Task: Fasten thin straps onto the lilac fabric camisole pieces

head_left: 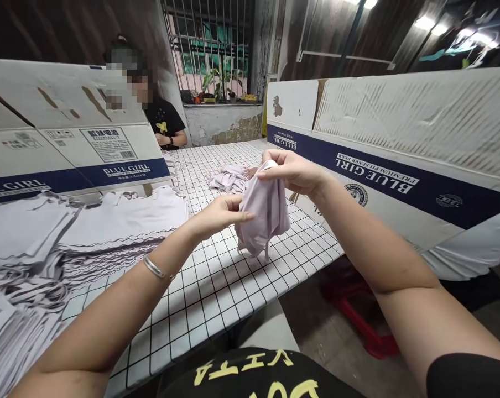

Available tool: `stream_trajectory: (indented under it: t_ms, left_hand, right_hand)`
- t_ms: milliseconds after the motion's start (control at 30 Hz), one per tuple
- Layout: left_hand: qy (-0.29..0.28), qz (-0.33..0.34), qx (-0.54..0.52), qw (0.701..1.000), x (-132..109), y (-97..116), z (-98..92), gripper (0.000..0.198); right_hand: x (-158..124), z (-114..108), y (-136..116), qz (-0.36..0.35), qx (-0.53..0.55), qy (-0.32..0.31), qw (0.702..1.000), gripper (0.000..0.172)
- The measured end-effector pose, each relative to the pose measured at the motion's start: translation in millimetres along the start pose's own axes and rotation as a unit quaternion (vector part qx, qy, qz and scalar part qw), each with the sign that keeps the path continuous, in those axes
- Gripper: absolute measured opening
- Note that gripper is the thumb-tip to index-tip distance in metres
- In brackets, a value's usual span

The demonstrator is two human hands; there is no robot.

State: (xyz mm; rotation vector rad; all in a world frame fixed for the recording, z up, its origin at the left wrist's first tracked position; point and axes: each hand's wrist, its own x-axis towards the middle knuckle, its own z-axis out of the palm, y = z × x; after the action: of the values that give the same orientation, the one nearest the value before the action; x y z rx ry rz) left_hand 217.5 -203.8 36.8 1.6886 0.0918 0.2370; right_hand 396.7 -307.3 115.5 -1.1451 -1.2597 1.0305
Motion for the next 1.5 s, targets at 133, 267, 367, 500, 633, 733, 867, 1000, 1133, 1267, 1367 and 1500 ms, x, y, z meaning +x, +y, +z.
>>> stream_trajectory:
  t_ms: [133, 267, 367, 500, 633, 733, 867, 1000, 1133, 1267, 1367, 1500]
  left_hand:
    - [-0.093, -0.065, -0.002, 0.994, -8.3, -27.4, -10.8, 0.029]
    - [-0.012, -0.055, 0.005, 0.998, -21.1, -32.1, -31.8, 0.029]
    - [0.014, -0.067, 0.075, 0.995, -22.3, -17.0, -41.6, 0.033]
    - [0.01, -0.033, 0.165, 0.986, 3.3, -5.8, -22.2, 0.055]
    - [0.026, 0.057, 0.104, 0.993, 35.6, -9.8, 5.9, 0.033]
    - [0.02, 0.093, -0.011, 0.995, 43.2, 0.6, 4.1, 0.027]
    - [0.019, 0.075, -0.157, 0.985, 38.0, 27.5, -21.3, 0.02]
    - [0.063, 0.073, -0.2, 0.975, 24.9, 46.9, -50.5, 0.014]
    - [0.089, 0.065, -0.164, 0.98, 8.3, 60.5, -72.9, 0.012]
    - [0.039, 0.039, -0.103, 0.993, 4.5, 74.6, -74.9, 0.013]
    - [0.006, 0.005, -0.047, 0.999, 7.2, 88.1, -68.4, 0.016]
    - [0.01, -0.02, 0.021, 1.0, 3.5, 105.1, -68.2, 0.021]
  right_hand:
    - [-9.7, -26.7, -11.7, -0.021, -0.001, 0.044, 0.999, 0.042]
    - [-20.9, -64.0, -14.7, -0.02, -0.004, 0.08, 0.997, 0.04]
    - [-26.0, -78.7, -9.2, -0.008, -0.009, 0.085, 0.996, 0.038]
    - [-20.4, -63.0, -2.5, -0.022, -0.018, 0.046, 0.999, 0.035]
    - [-11.5, -41.2, -4.9, -0.05, -0.043, -0.014, 0.998, 0.03]
    - [-14.1, -44.7, -6.6, -0.081, -0.026, 0.002, 0.996, 0.03]
    - [-26.5, -62.1, 8.3, -0.053, 0.007, -0.01, 0.999, 0.034]
    - [-37.7, -74.9, 44.3, 0.097, -0.036, -0.164, 0.981, 0.04]
    - [-39.0, -73.8, 74.7, 0.133, -0.089, -0.258, 0.953, 0.031]
    - [-16.8, -39.8, 74.5, -0.03, -0.095, -0.088, 0.991, 0.036]
    - [10.7, -2.0, 62.2, -0.104, -0.056, -0.075, 0.99, 0.048]
    - [34.5, 29.9, 55.5, -0.114, -0.001, -0.15, 0.982, 0.04]
